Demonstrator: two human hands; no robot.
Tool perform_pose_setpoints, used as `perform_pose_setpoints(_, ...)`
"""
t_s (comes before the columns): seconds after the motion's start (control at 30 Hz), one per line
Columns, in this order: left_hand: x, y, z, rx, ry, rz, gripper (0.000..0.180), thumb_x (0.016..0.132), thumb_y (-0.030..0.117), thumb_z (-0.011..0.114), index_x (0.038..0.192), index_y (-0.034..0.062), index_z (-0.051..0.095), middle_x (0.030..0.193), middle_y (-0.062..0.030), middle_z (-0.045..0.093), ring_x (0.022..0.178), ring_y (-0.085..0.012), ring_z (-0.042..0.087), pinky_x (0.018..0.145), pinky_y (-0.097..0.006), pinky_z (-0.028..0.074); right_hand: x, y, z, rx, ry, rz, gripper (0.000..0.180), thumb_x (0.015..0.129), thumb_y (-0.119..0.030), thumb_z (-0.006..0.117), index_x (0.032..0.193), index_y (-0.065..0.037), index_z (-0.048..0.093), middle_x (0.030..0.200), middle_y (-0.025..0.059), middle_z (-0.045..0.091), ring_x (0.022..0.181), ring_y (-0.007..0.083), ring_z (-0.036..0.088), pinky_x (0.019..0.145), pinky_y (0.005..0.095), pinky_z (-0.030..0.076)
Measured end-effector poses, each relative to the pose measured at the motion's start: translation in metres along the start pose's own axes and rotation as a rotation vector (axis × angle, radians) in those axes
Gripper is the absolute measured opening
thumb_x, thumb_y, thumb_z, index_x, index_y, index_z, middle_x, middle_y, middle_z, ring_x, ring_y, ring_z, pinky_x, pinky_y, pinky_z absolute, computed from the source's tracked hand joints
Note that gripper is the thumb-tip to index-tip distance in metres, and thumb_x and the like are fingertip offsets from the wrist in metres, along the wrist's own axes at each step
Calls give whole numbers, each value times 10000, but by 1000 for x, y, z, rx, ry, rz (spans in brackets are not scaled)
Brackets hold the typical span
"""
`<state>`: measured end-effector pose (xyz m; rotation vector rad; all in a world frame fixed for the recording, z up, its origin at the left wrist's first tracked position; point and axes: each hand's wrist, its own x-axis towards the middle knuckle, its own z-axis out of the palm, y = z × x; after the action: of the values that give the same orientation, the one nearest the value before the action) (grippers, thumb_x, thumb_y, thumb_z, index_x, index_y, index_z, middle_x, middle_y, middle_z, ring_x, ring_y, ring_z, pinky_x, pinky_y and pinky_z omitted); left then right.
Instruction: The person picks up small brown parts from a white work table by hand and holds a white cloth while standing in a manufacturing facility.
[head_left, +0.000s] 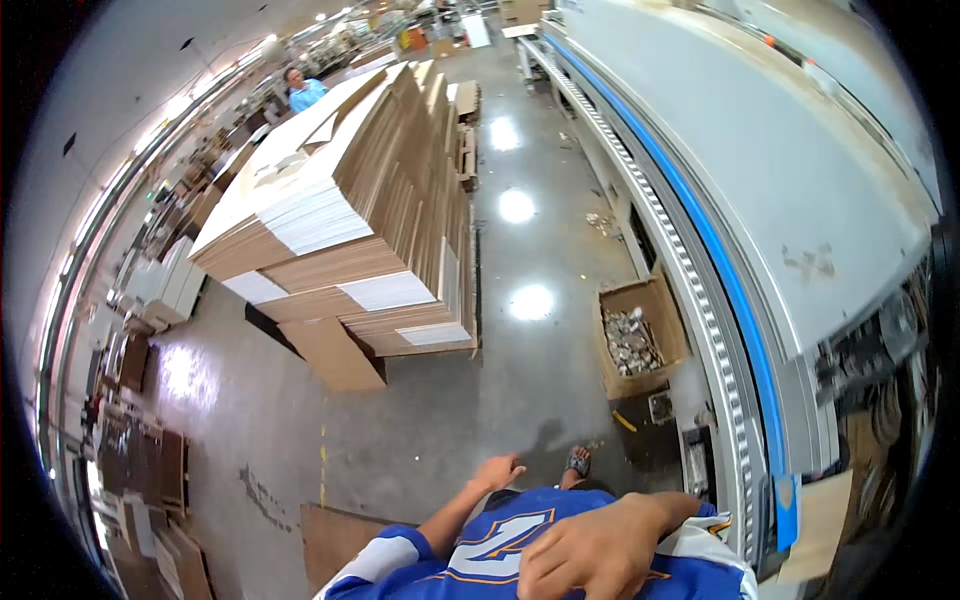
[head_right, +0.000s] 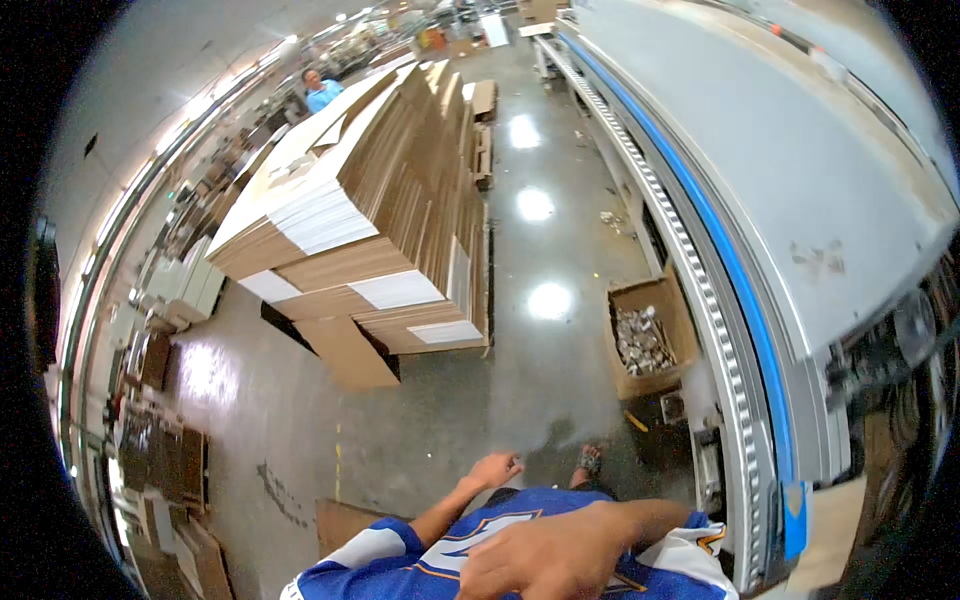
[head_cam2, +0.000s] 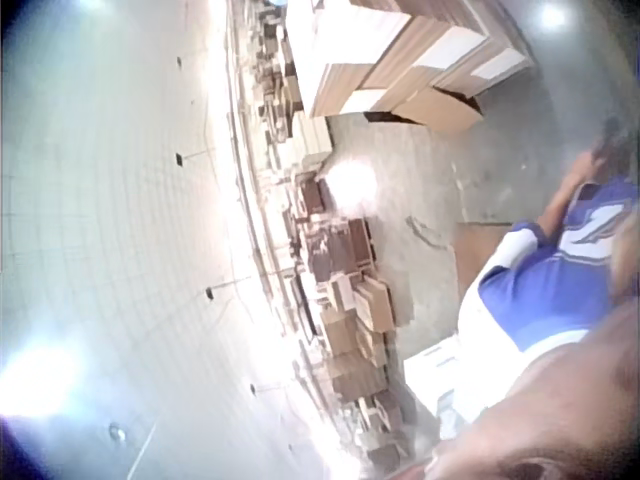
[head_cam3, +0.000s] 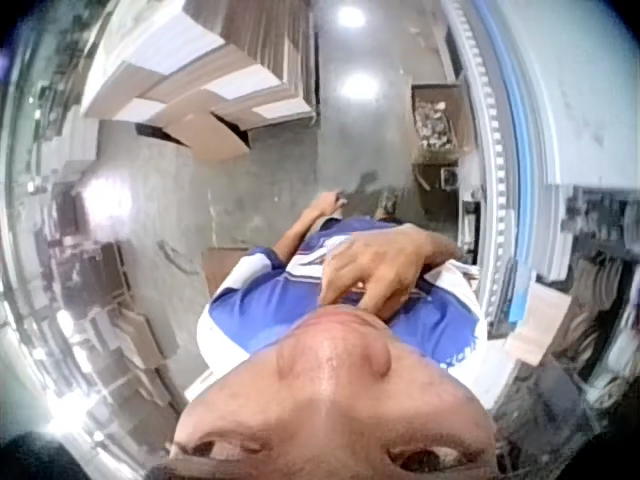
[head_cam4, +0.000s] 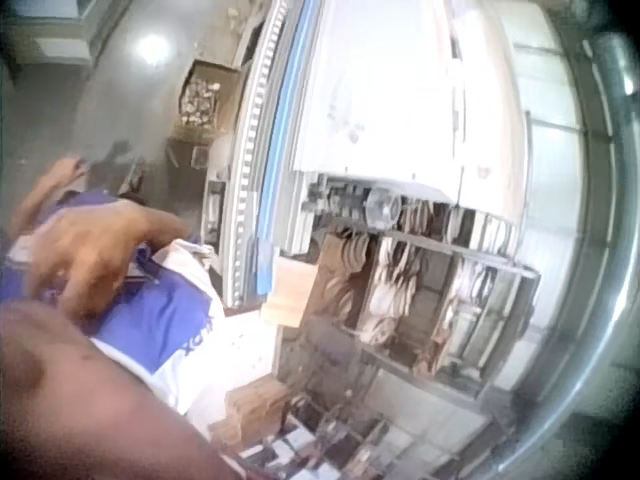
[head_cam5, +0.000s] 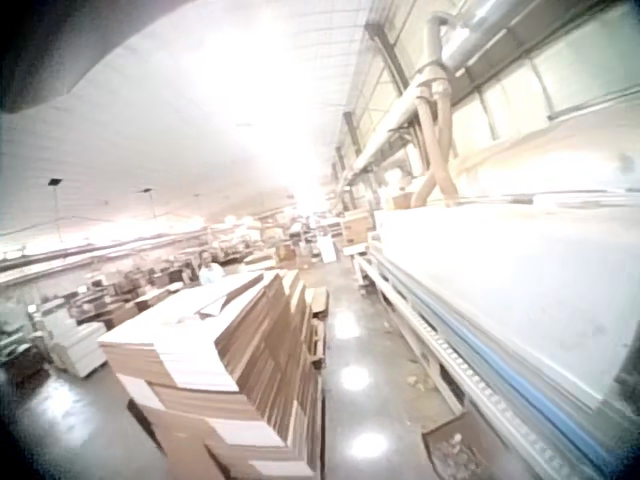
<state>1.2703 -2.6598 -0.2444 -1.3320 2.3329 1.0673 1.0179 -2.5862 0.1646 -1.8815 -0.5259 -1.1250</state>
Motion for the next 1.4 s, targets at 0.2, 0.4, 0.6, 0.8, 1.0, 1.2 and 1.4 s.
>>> perform_pose_setpoints(0.2, 31, 2, -22, 5, 113, -25, 485, 1014, 438, 609, 1331, 74, 653, 1178, -217, 746, 1119, -424, 696, 950, -530, 551, -13, 16, -50, 103, -51, -58, 225, 1044, -294, 625, 994, -114, 751, 1188, 186, 689, 960, 350, 664, 803, 453, 544)
perform_pose_setpoints(0.4, 54, 0, -30, -53, 75, -38, 478, 1012, 438, 608, 1358, 111, 633, 1183, -201, 745, 1112, -426, 698, 935, -540, 554, -17, 37, -86, 282, -14, -360, 277, 1064, -303, 601, 936, -108, 752, 960, 111, 738, 750, 266, 659, 781, 436, 538)
perform_pose_setpoints(0.6, 71, -1, -55, -8, 53, -10, 460, 1012, 449, 606, 1330, 119, 637, 1167, -176, 752, 1128, -415, 695, 933, -548, 553, -22, 26, -115, -563, 4, 105, 148, 919, -227, 685, 1046, -156, 709, 1175, 23, 734, 850, 208, 592, 785, 392, 501)
perform_pose_setpoints(0.8, 64, -21, -79, -40, 52, -39, 468, 1011, 433, 591, 1358, 125, 645, 1215, -218, 727, 1157, -427, 675, 973, -542, 540, -16, 51, -107, -652, 326, 32, 186, 949, -266, 733, 865, -172, 596, 721, -35, 733, 569, 160, 510, 661, 365, 366)
perform_pose_setpoints(1.0, 43, -59, -82, -14, 271, -43, 409, 992, 446, 568, 1093, 76, 710, 1080, -239, 743, 1021, -458, 702, 878, -560, 557, 17, 87, -60, -766, 758, 51, 179, 920, -256, 722, 901, -205, 551, 689, -54, 572, 552, 136, 504, 702, 367, 373)
perform_pose_setpoints(1.2, 27, -71, -79, -194, 398, -72, 402, 995, 361, 654, 1273, 72, 677, 1086, -175, 760, 1016, -382, 724, 876, -508, 565, 24, 110, -15, -1157, 1142, -63, 180, 945, -320, 733, 975, -278, 561, 726, -126, 492, 566, 60, 476, 766, 329, 328)
perform_pose_setpoints(1.4, 20, -56, -80, -231, 351, -66, 389, 979, 307, 668, 1284, 65, 684, 1057, -156, 768, 1015, -369, 725, 886, -481, 560, 18, 111, -3, -1273, 1138, -1, 174, 927, -413, 724, 962, -307, 590, 764, -162, 517, 587, 31, 494, 788, 338, 337)
